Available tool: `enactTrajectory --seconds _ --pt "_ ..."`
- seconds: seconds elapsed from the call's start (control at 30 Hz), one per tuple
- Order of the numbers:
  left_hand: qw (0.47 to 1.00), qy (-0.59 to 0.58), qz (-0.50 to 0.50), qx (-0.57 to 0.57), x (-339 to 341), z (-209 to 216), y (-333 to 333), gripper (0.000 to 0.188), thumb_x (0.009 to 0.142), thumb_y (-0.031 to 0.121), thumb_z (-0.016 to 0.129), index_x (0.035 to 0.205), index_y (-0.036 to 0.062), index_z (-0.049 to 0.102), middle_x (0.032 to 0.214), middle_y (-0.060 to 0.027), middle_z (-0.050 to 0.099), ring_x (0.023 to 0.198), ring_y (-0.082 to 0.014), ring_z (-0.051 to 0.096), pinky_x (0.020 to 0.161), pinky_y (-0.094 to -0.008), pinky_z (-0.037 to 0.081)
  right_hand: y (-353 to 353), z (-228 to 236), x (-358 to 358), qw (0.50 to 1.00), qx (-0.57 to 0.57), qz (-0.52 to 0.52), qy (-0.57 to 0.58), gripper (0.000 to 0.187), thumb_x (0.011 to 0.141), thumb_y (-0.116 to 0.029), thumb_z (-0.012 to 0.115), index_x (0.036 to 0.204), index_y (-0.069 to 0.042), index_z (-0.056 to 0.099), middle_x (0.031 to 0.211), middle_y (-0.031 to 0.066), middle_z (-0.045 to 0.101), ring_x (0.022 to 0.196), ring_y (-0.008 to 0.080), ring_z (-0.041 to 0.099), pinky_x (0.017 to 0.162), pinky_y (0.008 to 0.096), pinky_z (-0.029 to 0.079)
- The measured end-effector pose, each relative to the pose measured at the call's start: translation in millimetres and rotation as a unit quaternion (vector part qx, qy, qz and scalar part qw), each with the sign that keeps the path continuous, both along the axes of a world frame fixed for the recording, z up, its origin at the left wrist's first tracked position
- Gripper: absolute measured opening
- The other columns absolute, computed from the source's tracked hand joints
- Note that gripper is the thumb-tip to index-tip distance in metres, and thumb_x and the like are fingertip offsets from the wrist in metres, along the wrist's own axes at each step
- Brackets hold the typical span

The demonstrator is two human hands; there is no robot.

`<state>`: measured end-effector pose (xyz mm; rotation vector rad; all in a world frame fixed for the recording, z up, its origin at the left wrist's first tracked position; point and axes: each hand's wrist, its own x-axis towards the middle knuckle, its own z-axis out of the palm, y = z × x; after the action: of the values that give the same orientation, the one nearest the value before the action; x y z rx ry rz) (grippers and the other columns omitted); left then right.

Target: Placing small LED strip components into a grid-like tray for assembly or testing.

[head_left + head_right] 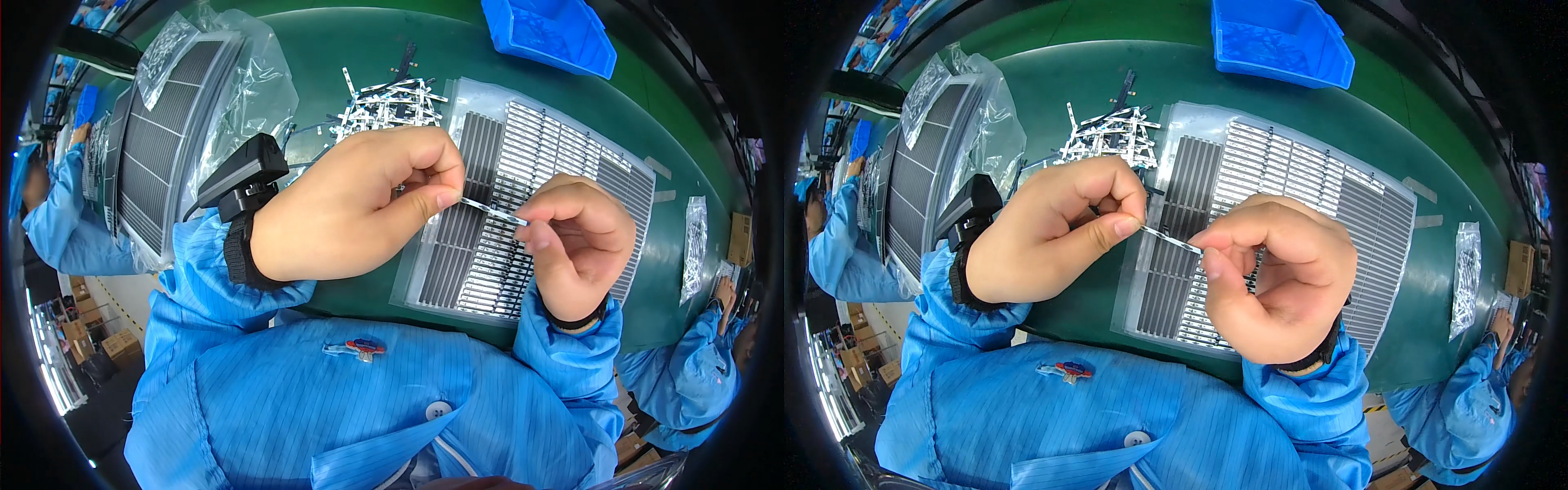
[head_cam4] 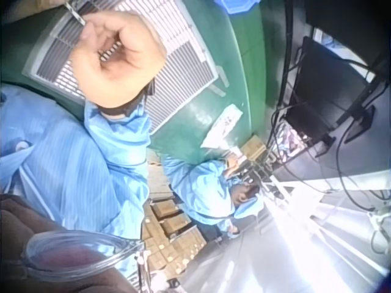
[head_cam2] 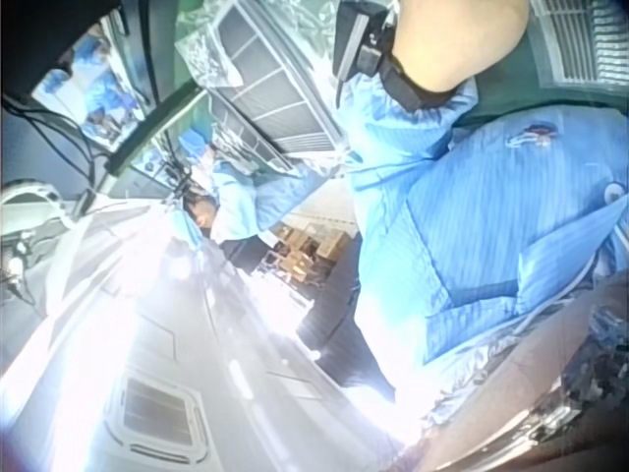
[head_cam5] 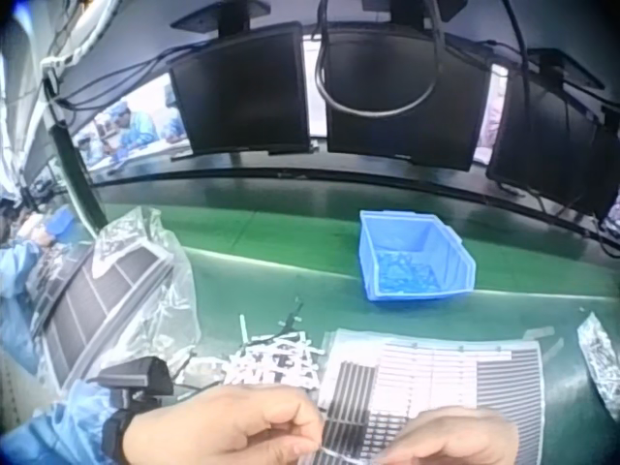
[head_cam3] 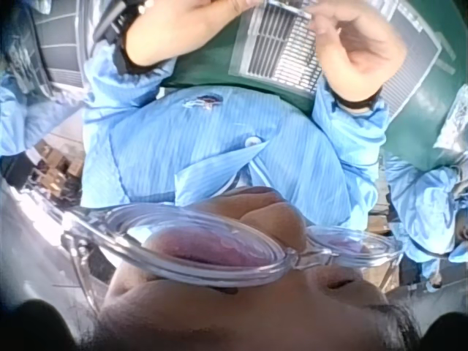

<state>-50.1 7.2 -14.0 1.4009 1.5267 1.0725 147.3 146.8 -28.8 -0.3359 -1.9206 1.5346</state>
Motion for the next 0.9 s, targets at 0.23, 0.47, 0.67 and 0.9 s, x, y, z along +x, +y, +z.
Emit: enactTrajectory --seconds 0.23,0.47,0.67,0.9 --pt "1.0 -0.004 0.007 -0.007 1 -1 -1 0.004 0.103 0.004 0.06 0.099 0.0019 0.059 0.088 0.0006 0.055 0.077 -0.0065 0.048 0.069 -0.0238 0.043 1 -3 -1 1.0 0.005 0.002 0.006 0.011 0.077 0.01 0.069 0.084 0.002 0.071 0.073 0.0048 0.067 0.058 0.0071 0.053 0.055 0.0227 0.039" --pt "0.989 -0.109 -0.049 0.088 6 -13 2 0.006 0.104 0.007 0.06 0.104 0.0019 0.06 0.097 -0.0043 0.059 0.086 -0.0098 0.053 0.078 -0.026 0.046 0 -8 -2 0.992 -0.094 0.07 -0.048 0.008 0.082 0.009 0.066 0.085 0.001 0.069 0.073 -0.0011 0.061 0.06 0.003 0.047 0.055 0.0213 0.036" --pt "0.938 -0.312 -0.035 0.144 22 -17 4 0.01 0.106 0.011 0.06 0.11 0.0018 0.059 0.11 -0.0119 0.065 0.096 -0.0129 0.062 0.085 -0.0282 0.051 -2 -13 -6 0.991 -0.039 0.093 -0.088 0.006 0.08 0.006 0.067 0.081 0.0 0.065 0.069 -0.0003 0.059 0.059 0.0015 0.049 0.05 0.023 0.037" --pt "0.96 -0.271 0.069 0.001 15 -8 2 0.01 0.106 0.011 0.061 0.108 0.0006 0.06 0.105 -0.0066 0.068 0.093 -0.0104 0.065 0.085 -0.026 0.053 -1 -6 -11 0.98 0.171 -0.098 0.009 0.041 0.073 0.007 0.077 0.114 0.003 0.07 0.101 0.011 0.072 0.068 0.0122 0.061 0.057 0.0254 0.049"
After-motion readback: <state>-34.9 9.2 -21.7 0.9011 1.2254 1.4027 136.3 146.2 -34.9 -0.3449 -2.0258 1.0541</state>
